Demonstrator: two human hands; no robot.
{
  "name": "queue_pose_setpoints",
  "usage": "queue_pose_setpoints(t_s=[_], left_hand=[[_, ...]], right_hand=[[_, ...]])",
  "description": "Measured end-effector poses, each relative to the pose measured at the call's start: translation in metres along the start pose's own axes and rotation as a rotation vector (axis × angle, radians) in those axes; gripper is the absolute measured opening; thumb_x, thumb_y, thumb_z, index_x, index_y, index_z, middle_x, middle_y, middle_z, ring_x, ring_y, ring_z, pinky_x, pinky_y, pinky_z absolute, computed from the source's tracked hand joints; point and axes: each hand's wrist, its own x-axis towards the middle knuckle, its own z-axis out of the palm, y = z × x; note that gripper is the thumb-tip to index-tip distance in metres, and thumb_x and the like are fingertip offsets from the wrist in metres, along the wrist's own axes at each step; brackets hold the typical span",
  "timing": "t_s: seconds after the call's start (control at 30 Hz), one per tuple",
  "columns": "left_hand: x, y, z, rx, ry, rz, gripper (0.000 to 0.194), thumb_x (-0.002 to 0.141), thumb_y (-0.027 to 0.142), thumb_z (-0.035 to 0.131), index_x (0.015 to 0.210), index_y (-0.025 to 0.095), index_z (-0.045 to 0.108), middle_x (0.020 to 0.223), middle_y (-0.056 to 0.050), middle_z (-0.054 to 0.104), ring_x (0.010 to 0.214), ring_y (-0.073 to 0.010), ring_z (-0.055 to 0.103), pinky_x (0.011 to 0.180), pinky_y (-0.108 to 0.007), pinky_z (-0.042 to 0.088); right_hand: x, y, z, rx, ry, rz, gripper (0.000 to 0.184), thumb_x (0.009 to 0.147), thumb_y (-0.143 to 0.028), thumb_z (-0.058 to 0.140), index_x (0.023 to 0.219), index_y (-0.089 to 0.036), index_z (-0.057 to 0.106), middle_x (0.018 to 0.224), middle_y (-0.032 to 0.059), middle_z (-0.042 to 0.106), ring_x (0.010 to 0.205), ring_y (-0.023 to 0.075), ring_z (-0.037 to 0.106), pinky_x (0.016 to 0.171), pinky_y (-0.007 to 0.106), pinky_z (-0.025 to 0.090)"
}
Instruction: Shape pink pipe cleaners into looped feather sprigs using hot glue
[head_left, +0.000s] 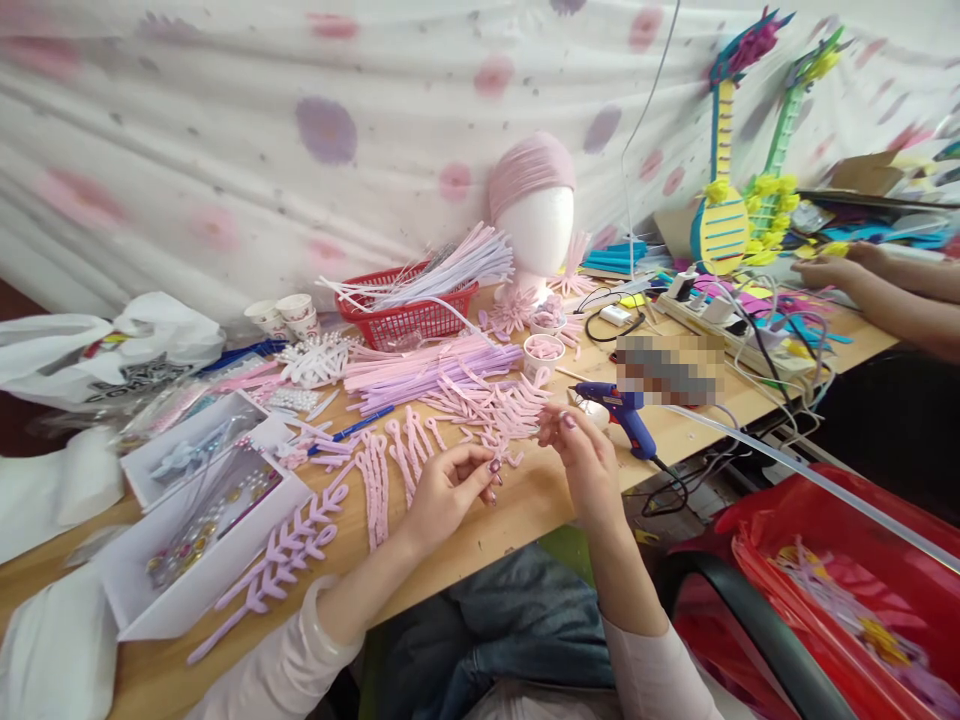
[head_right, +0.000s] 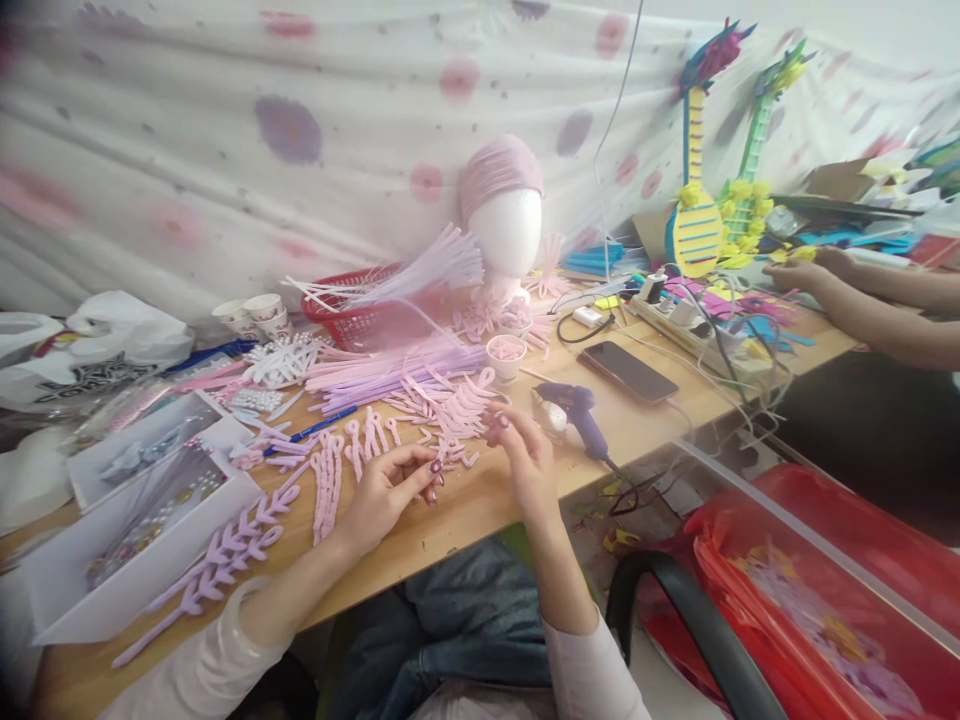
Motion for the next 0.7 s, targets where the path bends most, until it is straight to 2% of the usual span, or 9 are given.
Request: queue_pose_setpoints(t_s=[0.1,0.2,0.37,0.5,0.7], left_hand=[[0.0000,-0.0009,-0.0003,-0.004,0.000,-0.013,0.029,0.071,0.041,0.074,0.079,0.015,0.064,0.062,0.001,0.063,0.050,-0.0117,0.058,0.055,-0.027,0.050],[0.0000,-0.0002,-0.0002,-0.007,-0.001,-0.010,0.028,0.071,0.040,0.074,0.079,0.014,0.064,0.062,0.001,0.063,0.050,-0.0113,0.058,0.055,-0.026,0.050],[0.0002,0.0013,0.0002,-0.010,0.008,-0.016,0.028,0.071,0.039,0.074,0.079,0.014,0.064,0.062,0.001,0.063,0.049,-0.0113,0.058,0.054,-0.026,0.050],[0.0003,0.0011,0.0003,-0.001,0.011,-0.014,0.028,0.071,0.040,0.074,0.077,0.015,0.064,0.062,0.000,0.063,0.050,-0.0116,0.058,0.055,-0.027,0.051],[0.0007,0.0000,0.0002,-0.009,0.012,-0.016,0.030,0.070,0.042,0.074,0.079,0.014,0.065,0.063,0.000,0.063,0.050,-0.0116,0.058,0.054,-0.027,0.051]], right_hand=[[0.0007,0.0023,-0.0005,0.099,0.033,0.014,0.037,0.090,-0.048,0.047,0.109,-0.025,0.069,0.098,0.0049,0.067,0.073,0.0148,0.058,0.071,0.031,0.049],[0.0006,0.0022,0.0004,0.091,0.037,0.024,0.040,0.090,-0.049,0.045,0.111,-0.024,0.068,0.100,0.0059,0.066,0.075,0.0159,0.058,0.072,0.032,0.049],[0.0008,0.0020,0.0002,0.063,0.094,0.009,0.040,0.089,-0.049,0.045,0.102,-0.021,0.070,0.094,0.0069,0.066,0.076,0.0179,0.057,0.072,0.032,0.049],[0.0009,0.0025,0.0002,0.082,0.074,0.018,0.038,0.089,-0.048,0.046,0.098,-0.021,0.071,0.086,0.0052,0.065,0.074,0.0176,0.056,0.073,0.032,0.048],[0.0009,0.0021,0.0019,0.079,0.089,0.003,0.035,0.089,-0.046,0.045,0.090,-0.021,0.070,0.087,0.0059,0.066,0.073,0.0181,0.057,0.071,0.033,0.048]])
